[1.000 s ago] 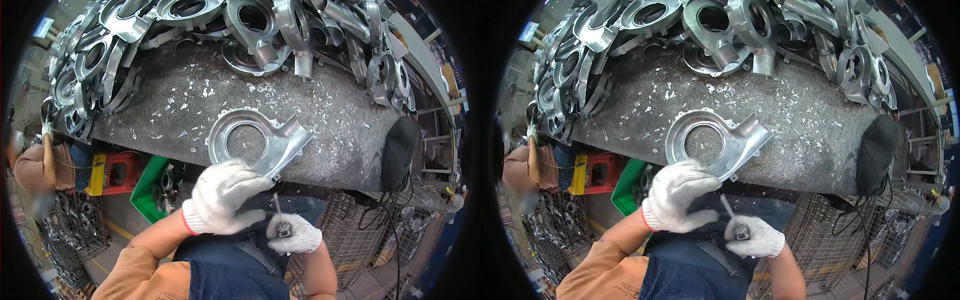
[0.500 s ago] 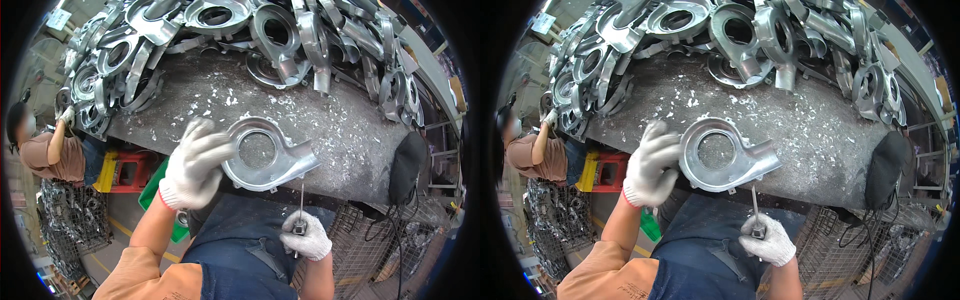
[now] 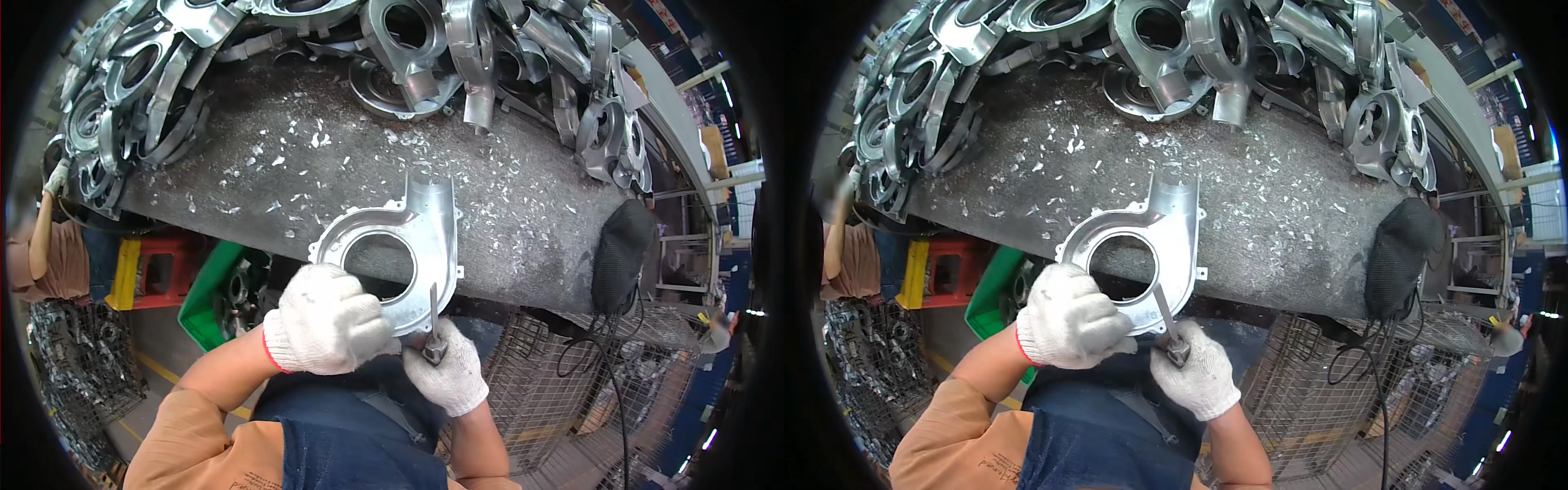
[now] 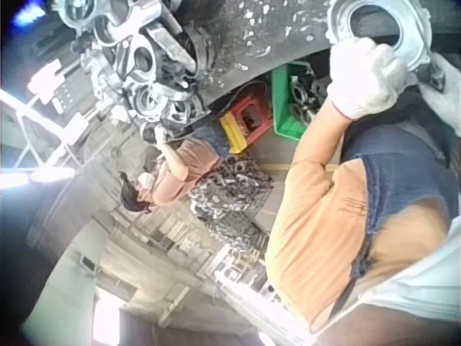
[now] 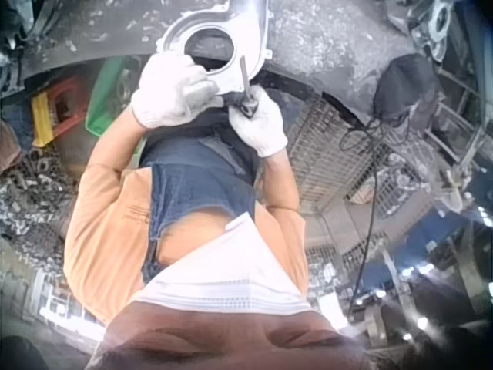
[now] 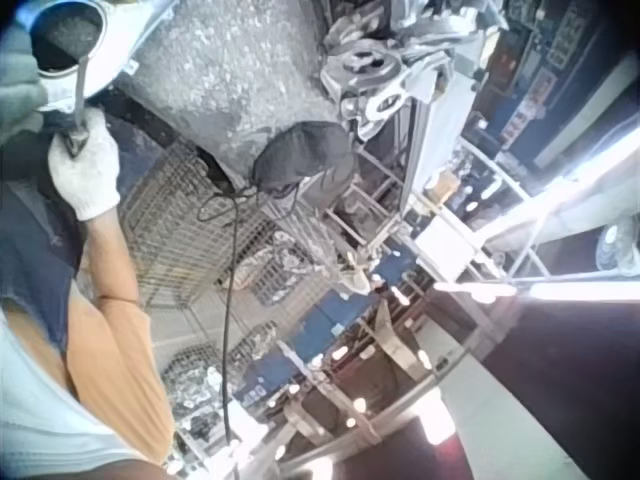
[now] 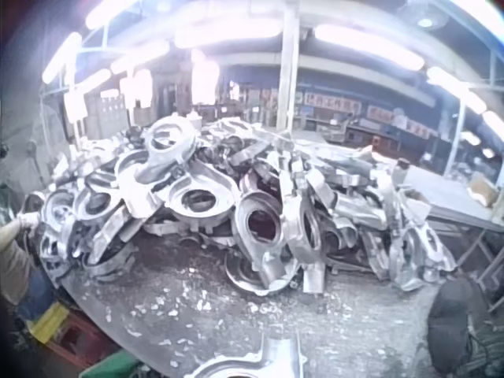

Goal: The person files the edges of a metal blower housing with a hand file to remove burrs and smooth the surface.

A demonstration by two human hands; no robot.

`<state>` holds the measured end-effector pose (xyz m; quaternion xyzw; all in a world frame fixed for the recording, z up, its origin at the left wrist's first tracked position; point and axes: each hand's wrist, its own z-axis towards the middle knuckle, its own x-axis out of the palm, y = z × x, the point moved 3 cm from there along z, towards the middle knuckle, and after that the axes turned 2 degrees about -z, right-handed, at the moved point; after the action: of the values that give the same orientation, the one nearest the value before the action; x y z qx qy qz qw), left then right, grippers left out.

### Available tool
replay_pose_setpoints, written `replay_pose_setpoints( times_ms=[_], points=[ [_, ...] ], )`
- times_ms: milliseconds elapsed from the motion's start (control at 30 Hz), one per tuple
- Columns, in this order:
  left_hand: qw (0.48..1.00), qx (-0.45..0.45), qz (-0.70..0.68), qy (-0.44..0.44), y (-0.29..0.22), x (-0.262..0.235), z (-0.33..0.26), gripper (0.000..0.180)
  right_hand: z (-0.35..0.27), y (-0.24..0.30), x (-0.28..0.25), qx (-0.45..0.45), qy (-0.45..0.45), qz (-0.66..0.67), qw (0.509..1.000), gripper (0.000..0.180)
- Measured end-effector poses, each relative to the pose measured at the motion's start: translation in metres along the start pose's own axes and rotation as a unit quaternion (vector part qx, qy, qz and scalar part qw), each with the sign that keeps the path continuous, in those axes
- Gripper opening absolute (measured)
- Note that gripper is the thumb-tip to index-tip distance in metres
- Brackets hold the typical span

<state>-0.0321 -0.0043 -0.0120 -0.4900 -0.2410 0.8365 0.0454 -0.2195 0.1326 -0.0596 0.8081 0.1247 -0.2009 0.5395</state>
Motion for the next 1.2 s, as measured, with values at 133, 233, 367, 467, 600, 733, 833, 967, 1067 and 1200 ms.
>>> replay_pose_setpoints(
  times_ms=[133,233,367,467,600,733,833,967,1067,1200],
  points=[
    [0.999,-0.006,-0.027,-0.016,-0.009,0.0,0.007,0.029,-0.001,-0.014,-0.008,-0.007,0.08,0.081,0.993,0.027],
    [0.999,-0.018,-0.046,-0.014,-0.01,-0.003,0.006,0.028,-0.005,0.002,-0.008,0.007,0.047,0.035,0.998,0.023],
    [0.998,-0.029,-0.055,-0.003,-0.014,-0.006,0.006,0.027,-0.013,0.017,-0.006,0.009,-0.152,-0.138,0.979,0.019],
    [0.998,-0.03,-0.056,0.011,-0.013,-0.006,0.006,0.026,-0.014,0.016,-0.003,-0.018,-0.21,-0.181,0.961,0.017],
    [0.999,-0.043,-0.017,0.01,-0.014,-0.01,0.009,0.025,-0.008,0.02,-0.004,0.028,-0.206,-0.18,0.961,0.018],
    [0.996,-0.076,0.041,-0.022,-0.026,-0.012,0.012,0.026,-0.011,0.011,-0.005,0.038,-0.202,-0.127,0.97,0.021],
    [0.995,-0.08,0.042,-0.043,-0.032,-0.006,0.016,0.024,-0.017,0.012,-0.001,0.014,-0.166,-0.11,0.98,0.024],
    [0.993,-0.087,0.059,-0.057,-0.042,-0.002,0.017,0.022,-0.012,0.01,0.006,0.0,-0.219,-0.215,0.952,0.023],
    [0.994,-0.069,0.06,-0.057,-0.042,-0.001,0.02,0.023,-0.01,0.007,0.004,0.0,-0.223,-0.228,0.948,0.024],
    [0.995,-0.076,0.057,-0.035,-0.037,-0.002,0.018,0.024,-0.008,0.009,0.003,-0.007,-0.221,-0.241,0.945,0.023]
  ],
)
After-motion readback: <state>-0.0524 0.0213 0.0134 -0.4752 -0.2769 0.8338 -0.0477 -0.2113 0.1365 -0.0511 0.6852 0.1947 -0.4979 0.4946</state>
